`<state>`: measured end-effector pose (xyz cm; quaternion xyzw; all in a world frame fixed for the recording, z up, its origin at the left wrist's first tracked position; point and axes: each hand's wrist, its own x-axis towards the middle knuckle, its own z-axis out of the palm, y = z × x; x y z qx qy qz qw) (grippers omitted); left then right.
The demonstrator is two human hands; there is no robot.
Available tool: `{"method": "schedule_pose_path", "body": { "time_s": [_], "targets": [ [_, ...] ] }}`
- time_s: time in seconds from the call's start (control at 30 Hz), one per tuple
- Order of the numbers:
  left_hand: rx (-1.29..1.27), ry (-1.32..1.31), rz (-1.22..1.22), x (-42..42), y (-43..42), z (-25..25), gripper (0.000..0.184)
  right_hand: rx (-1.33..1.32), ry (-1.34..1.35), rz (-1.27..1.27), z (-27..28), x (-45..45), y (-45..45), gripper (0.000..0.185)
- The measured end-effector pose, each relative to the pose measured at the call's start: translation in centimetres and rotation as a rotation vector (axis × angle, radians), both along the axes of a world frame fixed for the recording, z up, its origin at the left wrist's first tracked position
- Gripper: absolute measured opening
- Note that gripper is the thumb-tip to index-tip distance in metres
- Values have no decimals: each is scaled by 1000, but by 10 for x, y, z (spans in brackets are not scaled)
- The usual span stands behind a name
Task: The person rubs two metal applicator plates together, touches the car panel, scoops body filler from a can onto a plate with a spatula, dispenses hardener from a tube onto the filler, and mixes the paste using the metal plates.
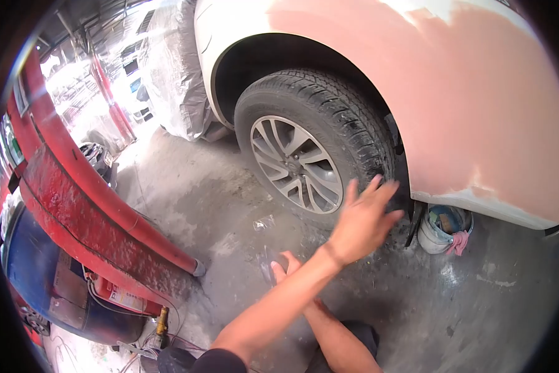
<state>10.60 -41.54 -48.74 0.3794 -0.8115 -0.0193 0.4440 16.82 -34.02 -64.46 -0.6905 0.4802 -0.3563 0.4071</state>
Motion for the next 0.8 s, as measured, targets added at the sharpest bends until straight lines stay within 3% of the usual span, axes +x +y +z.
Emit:
{"method": "schedule_pose_path", "body": {
  "time_s": [0.07,0.1,0.13,0.17,0.23,0.3,0.37,0.4,0.5,0.6,0.8],
  "targets": [
    [-80,13,56,76,36,-21,17,-103,-134,-42,-6,9,0,55],
    [-15,141,150,106,70,-15,9,-116,-247,-21,5,8,0,53],
    [27,195,215,143,95,-31,10,-128,-358,-1,17,8,2,52],
    [68,252,267,180,122,-46,11,109,-278,-78,31,13,6,48],
    [257,481,457,239,182,-88,16,215,-404,-116,27,30,12,45],
    [633,728,546,287,239,-125,21,317,-563,-130,-1,58,15,40],
    [630,892,379,324,283,-173,35,514,-706,62,-2,75,35,40],
    [674,1000,332,330,298,-173,40,613,-775,154,1,83,47,39],
    [854,1348,166,355,352,-185,54,758,-639,444,9,111,93,34],
    [985,1550,220,371,393,-199,59,670,-469,633,20,136,139,37],
    [815,1641,272,380,409,-182,53,678,-238,527,19,144,145,40]
  ]
}}
